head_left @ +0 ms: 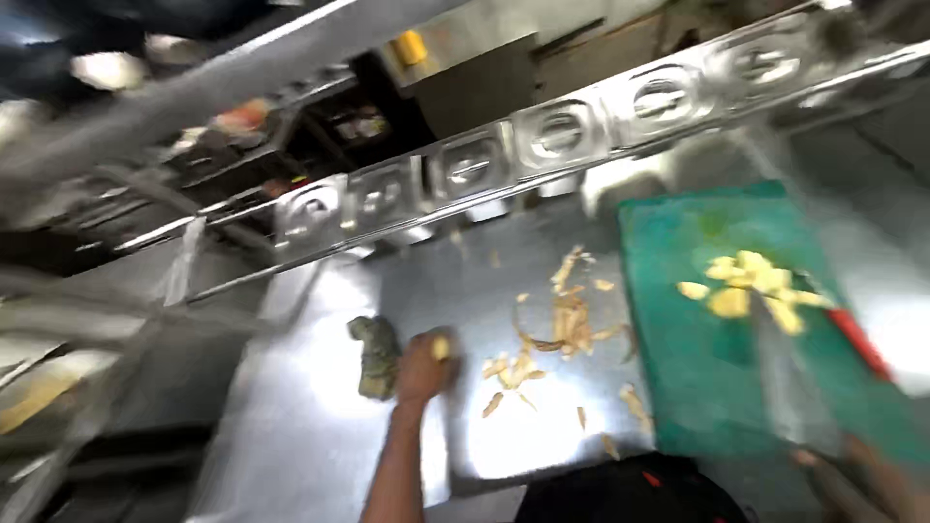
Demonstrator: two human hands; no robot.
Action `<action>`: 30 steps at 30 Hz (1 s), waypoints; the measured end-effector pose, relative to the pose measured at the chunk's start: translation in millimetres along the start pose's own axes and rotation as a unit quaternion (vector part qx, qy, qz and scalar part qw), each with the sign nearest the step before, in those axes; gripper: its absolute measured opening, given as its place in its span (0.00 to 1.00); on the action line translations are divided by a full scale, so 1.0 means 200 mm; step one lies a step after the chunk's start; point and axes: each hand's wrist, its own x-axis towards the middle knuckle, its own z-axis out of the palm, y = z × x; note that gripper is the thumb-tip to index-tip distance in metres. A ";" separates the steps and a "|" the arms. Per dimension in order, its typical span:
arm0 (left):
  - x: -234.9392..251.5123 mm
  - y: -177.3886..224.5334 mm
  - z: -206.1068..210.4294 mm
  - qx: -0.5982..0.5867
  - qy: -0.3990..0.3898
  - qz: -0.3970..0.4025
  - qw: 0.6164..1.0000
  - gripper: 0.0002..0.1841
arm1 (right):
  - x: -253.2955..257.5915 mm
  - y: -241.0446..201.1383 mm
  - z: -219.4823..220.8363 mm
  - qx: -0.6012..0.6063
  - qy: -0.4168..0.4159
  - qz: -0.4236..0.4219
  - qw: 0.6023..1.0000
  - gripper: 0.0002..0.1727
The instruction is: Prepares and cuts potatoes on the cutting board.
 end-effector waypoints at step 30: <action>-0.26 1.48 0.67 -0.213 -0.141 0.576 0.776 0.30 | 0.02 -0.21 0.17 -0.270 0.002 0.119 0.955 0.23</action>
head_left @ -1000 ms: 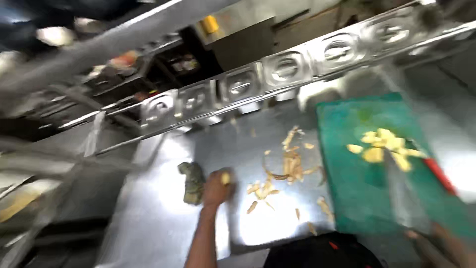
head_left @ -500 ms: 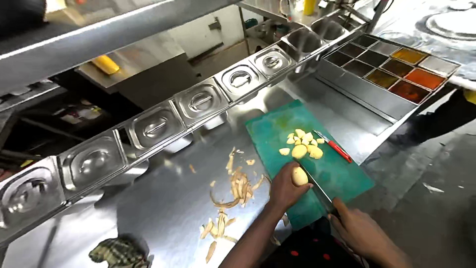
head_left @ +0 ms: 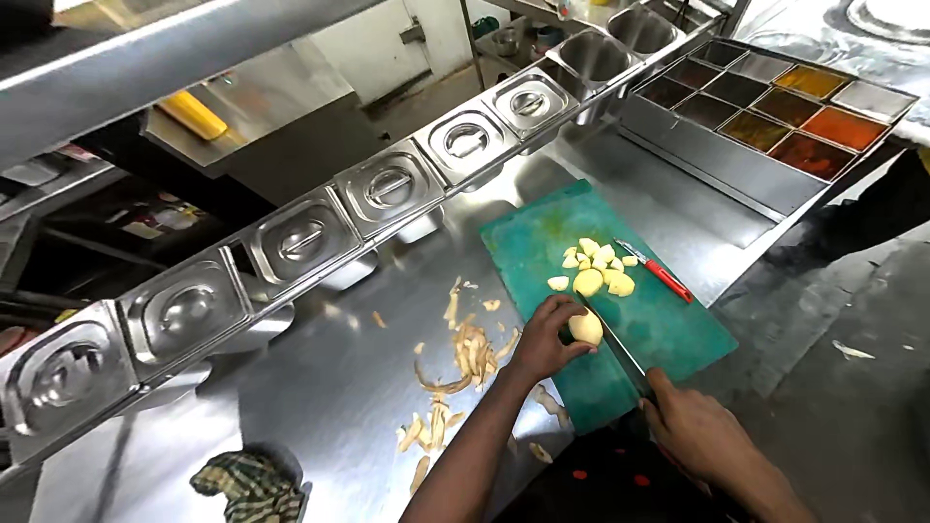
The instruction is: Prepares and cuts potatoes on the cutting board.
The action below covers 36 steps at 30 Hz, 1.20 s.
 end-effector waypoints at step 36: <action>0.01 -0.03 0.00 -0.006 0.034 0.028 0.999 0.26 | 0.05 -0.20 -0.08 -0.073 0.015 -0.011 0.997 0.18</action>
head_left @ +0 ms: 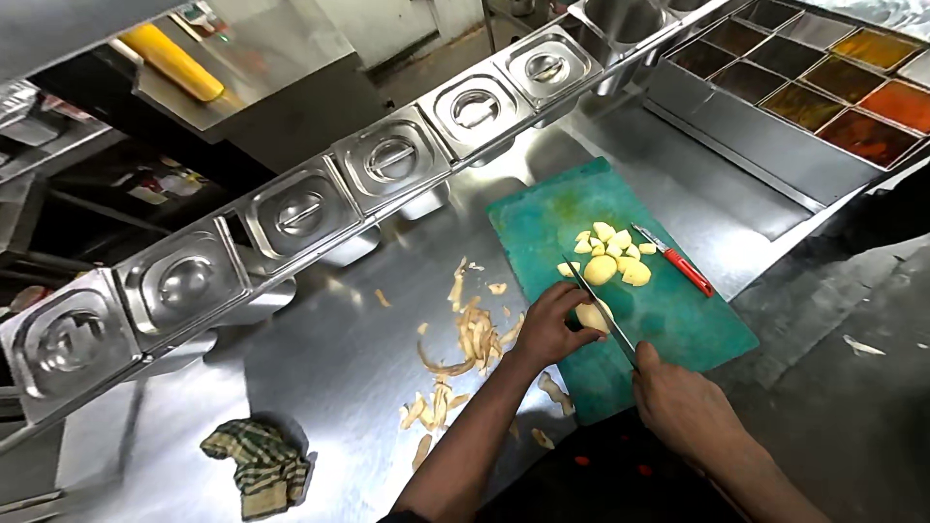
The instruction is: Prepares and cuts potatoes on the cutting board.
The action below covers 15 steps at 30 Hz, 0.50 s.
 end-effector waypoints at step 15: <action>0.00 0.00 0.01 0.047 0.013 0.034 0.998 0.24 | -0.12 0.07 -0.04 -0.008 -0.100 0.024 0.995 0.20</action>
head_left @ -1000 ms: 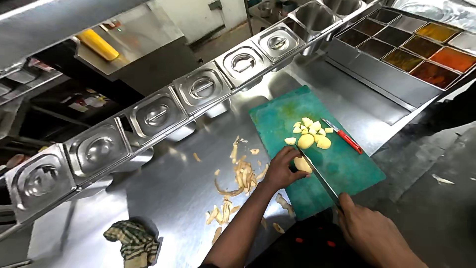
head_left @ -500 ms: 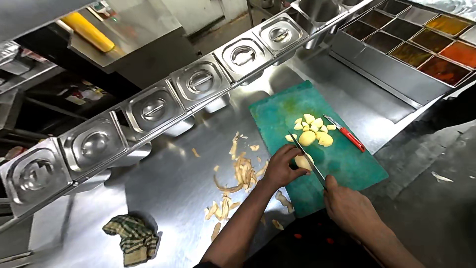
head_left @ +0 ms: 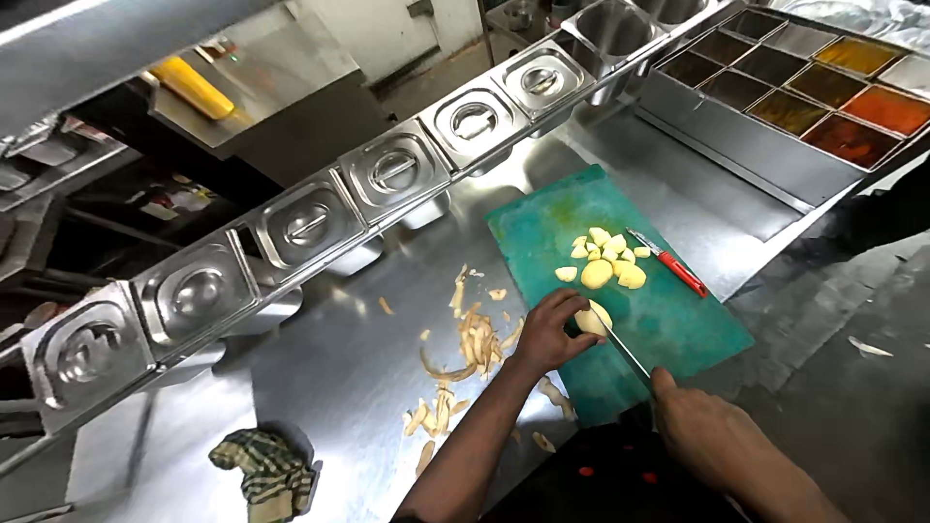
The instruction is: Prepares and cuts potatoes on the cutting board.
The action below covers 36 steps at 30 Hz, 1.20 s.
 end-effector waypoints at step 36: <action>-0.03 0.16 -0.07 0.128 -0.190 -0.257 0.939 0.39 | 0.09 0.25 0.19 0.153 0.140 -0.084 0.975 0.21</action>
